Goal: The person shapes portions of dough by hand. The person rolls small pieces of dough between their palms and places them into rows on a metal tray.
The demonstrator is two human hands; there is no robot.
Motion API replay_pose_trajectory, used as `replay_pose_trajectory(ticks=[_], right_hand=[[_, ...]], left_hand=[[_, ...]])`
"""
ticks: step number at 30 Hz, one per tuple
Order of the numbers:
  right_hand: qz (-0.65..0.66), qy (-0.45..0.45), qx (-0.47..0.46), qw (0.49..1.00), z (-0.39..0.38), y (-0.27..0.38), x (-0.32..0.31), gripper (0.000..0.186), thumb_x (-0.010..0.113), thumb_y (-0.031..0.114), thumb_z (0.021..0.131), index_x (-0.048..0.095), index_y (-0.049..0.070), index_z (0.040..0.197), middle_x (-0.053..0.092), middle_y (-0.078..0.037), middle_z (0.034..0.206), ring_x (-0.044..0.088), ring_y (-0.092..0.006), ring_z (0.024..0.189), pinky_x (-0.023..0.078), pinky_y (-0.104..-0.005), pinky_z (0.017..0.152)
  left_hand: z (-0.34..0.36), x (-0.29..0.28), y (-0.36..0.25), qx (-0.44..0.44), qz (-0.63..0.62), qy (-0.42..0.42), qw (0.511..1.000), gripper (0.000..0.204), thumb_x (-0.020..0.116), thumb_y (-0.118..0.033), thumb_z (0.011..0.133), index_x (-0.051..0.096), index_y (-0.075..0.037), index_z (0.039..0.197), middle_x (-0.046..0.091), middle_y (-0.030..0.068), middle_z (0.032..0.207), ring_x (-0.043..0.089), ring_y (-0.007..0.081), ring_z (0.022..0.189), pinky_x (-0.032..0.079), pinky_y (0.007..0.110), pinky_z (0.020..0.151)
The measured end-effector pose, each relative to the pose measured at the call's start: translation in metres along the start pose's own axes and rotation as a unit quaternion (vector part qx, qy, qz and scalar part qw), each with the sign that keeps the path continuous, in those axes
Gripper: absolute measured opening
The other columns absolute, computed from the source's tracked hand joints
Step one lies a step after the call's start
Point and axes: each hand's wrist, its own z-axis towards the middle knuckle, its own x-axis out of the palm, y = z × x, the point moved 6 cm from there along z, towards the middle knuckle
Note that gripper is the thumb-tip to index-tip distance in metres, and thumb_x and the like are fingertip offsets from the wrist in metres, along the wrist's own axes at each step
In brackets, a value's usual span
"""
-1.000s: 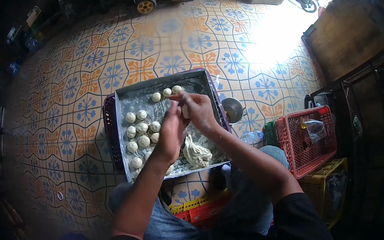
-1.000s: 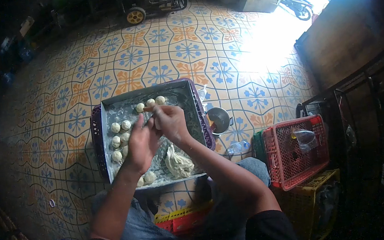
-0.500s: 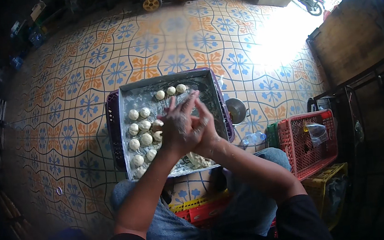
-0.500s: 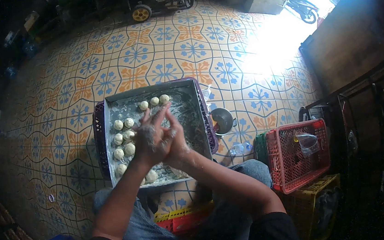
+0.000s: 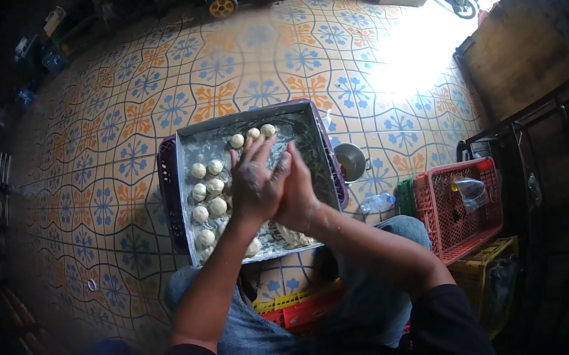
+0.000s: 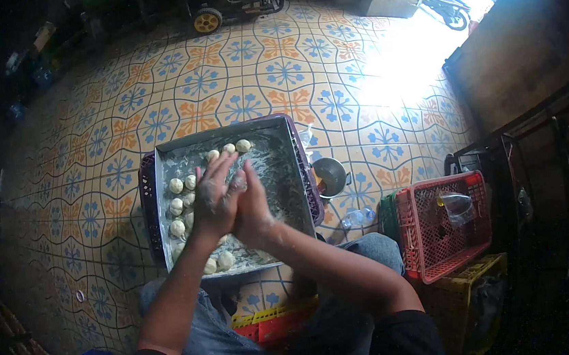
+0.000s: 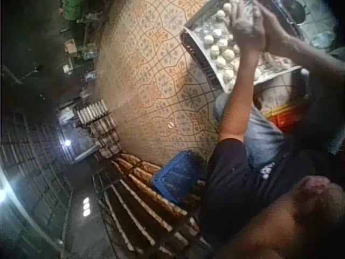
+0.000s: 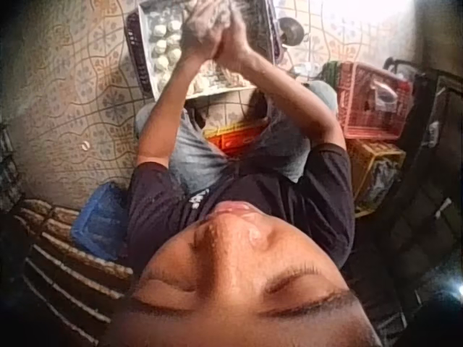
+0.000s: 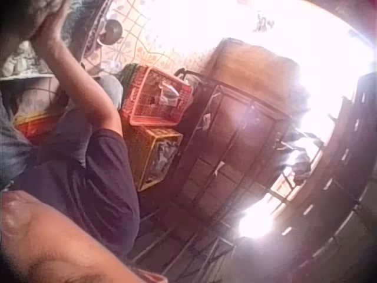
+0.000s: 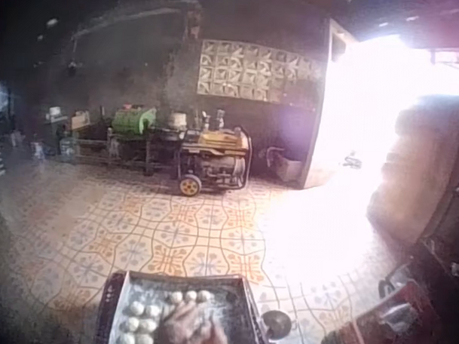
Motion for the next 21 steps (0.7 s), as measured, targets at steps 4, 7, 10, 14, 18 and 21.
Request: replay_pose_trajectory(ticks=[4, 7, 10, 14, 18, 21], right_hand=[[-0.395, -0.003, -0.391, 0.831, -0.024, 0.055, 0.036, 0.077, 0.031, 0.064, 0.103, 0.041, 0.008, 0.155, 0.04, -0.014, 0.16, 0.037, -0.0325, 0.148, 0.028, -0.0424, 0.121], [-0.732, 0.094, -0.479, 0.475, -0.052, 0.031, 0.069, 0.059, 0.049, 0.051, 0.101, 0.065, 0.005, 0.134, 0.051, -0.017, 0.152, 0.031, -0.0391, 0.151, 0.023, -0.05, 0.123], [-0.803, 0.17, -0.447, 0.356, -0.042, 0.04, 0.073, 0.044, 0.06, 0.044, 0.095, 0.075, 0.008, 0.115, 0.068, -0.013, 0.129, 0.052, -0.0345, 0.135, 0.033, -0.0539, 0.116], [-0.745, -0.016, -0.338, 0.575, -0.022, 0.088, 0.05, 0.039, 0.068, 0.04, 0.087, 0.077, 0.007, 0.107, 0.074, -0.017, 0.102, 0.069, -0.0366, 0.102, 0.049, -0.0492, 0.099], [-0.805, 0.072, -0.506, 0.302, -0.029, 0.019, 0.049, 0.039, 0.069, 0.043, 0.086, 0.076, 0.011, 0.107, 0.074, -0.016, 0.106, 0.07, -0.036, 0.1, 0.05, -0.0504, 0.1], [-0.774, 0.184, -0.486, 0.361, -0.042, 0.055, 0.067, 0.039, 0.071, 0.043, 0.082, 0.077, 0.013, 0.105, 0.073, -0.016, 0.108, 0.07, -0.0359, 0.102, 0.045, -0.0544, 0.107]], left_hand=[[-0.015, 0.017, -0.035, 0.033, -0.216, -0.026, 0.976, 0.077, 0.037, -0.055, 0.105, 0.027, -0.001, 0.159, 0.019, 0.0226, 0.167, 0.012, 0.0365, 0.157, 0.012, 0.046, 0.126], [-0.015, 0.023, -0.021, -0.117, -0.713, -0.121, 0.681, 0.08, 0.026, -0.063, 0.106, 0.028, -0.002, 0.158, 0.029, 0.0186, 0.164, 0.023, 0.031, 0.155, 0.024, 0.044, 0.124], [-0.022, 0.019, -0.02, -0.212, -0.807, 0.011, 0.552, 0.088, 0.025, -0.072, 0.101, 0.03, -0.005, 0.158, 0.032, 0.0166, 0.163, 0.03, 0.03, 0.152, 0.024, 0.045, 0.124], [-0.034, 0.033, -0.026, -0.342, -0.795, 0.021, 0.501, 0.102, 0.023, -0.082, 0.095, 0.038, 0.0, 0.153, 0.04, 0.019, 0.159, 0.041, 0.032, 0.145, 0.029, 0.048, 0.122], [-0.021, 0.014, -0.023, -0.207, -0.841, 0.035, 0.499, 0.11, 0.017, -0.084, 0.093, 0.031, 0.006, 0.155, 0.037, 0.0231, 0.159, 0.037, 0.0357, 0.148, 0.027, 0.048, 0.123], [-0.027, 0.016, -0.02, -0.221, -0.829, 0.092, 0.506, 0.113, 0.02, -0.088, 0.09, 0.03, 0.003, 0.156, 0.038, 0.0188, 0.16, 0.038, 0.031, 0.147, 0.026, 0.043, 0.123]])
